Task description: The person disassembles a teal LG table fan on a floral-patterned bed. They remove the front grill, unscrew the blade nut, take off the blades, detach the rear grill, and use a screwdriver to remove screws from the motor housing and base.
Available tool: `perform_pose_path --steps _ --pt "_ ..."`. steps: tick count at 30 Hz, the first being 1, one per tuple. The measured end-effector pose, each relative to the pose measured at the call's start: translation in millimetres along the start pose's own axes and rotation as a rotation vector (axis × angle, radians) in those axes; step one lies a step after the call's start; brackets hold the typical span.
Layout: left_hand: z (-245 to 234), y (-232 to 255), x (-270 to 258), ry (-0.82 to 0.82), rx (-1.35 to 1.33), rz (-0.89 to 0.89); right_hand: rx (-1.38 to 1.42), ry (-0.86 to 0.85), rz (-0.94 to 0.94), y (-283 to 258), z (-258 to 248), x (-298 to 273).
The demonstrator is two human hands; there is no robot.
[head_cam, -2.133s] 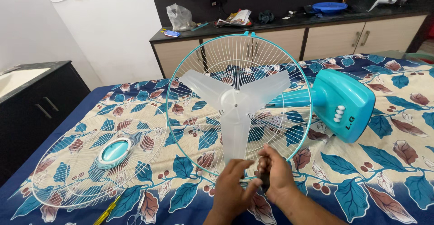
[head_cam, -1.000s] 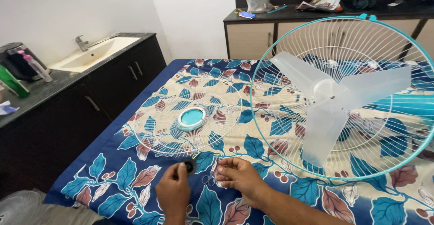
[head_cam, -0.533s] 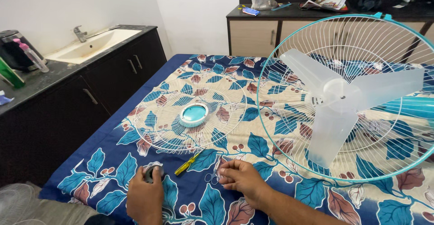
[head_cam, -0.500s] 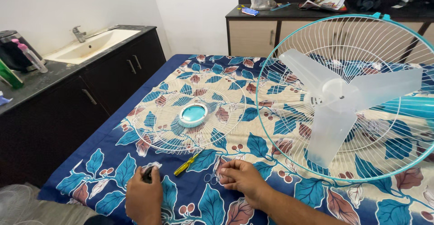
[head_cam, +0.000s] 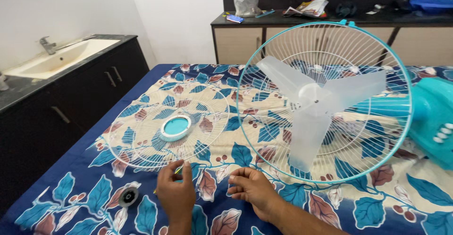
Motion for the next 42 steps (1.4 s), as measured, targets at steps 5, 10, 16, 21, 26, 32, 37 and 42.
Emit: perform_pose_path --steps 5,10,16,21,26,32,37,42 --pt "74.5 28.9 -38.6 -0.221 -0.210 -0.205 0.046 0.017 -0.110 -26.2 -42.9 -19.5" --pt "140.7 71.7 -70.2 -0.362 -0.436 -0.214 0.082 0.131 -0.219 -53.6 -100.8 -40.9" --pt "201.6 126.7 -92.5 -0.457 -0.454 -0.141 0.154 0.275 -0.371 -84.6 -172.6 -53.2" --pt "239.8 158.6 -85.0 -0.432 -0.385 -0.101 0.143 0.393 -0.442 -104.8 -218.4 -51.5" --pt "268.7 176.0 -88.9 -0.528 -0.451 -0.243 0.014 0.493 -0.482 -119.7 -236.7 -45.5" --pt "286.5 191.7 -75.9 -0.614 -0.493 -0.360 0.031 0.424 -0.485 -142.9 -233.0 -24.3" --pt "298.8 191.4 -65.1 -0.672 -0.478 -0.428 0.251 0.306 -0.456 -168.7 -227.2 -6.6" --pt "308.7 190.1 -63.9 -0.703 -0.536 -0.479 0.249 0.308 -0.455 -186.1 -217.6 -4.1"
Point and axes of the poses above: each hand's wrist, its own x-axis towards the middle knuckle, its own z-axis out of the palm, y = z × x, the point moved 7 cm from there along x, towards the middle knuckle, and after that the axes turned 3 degrees about x, right-handed, at the moved point
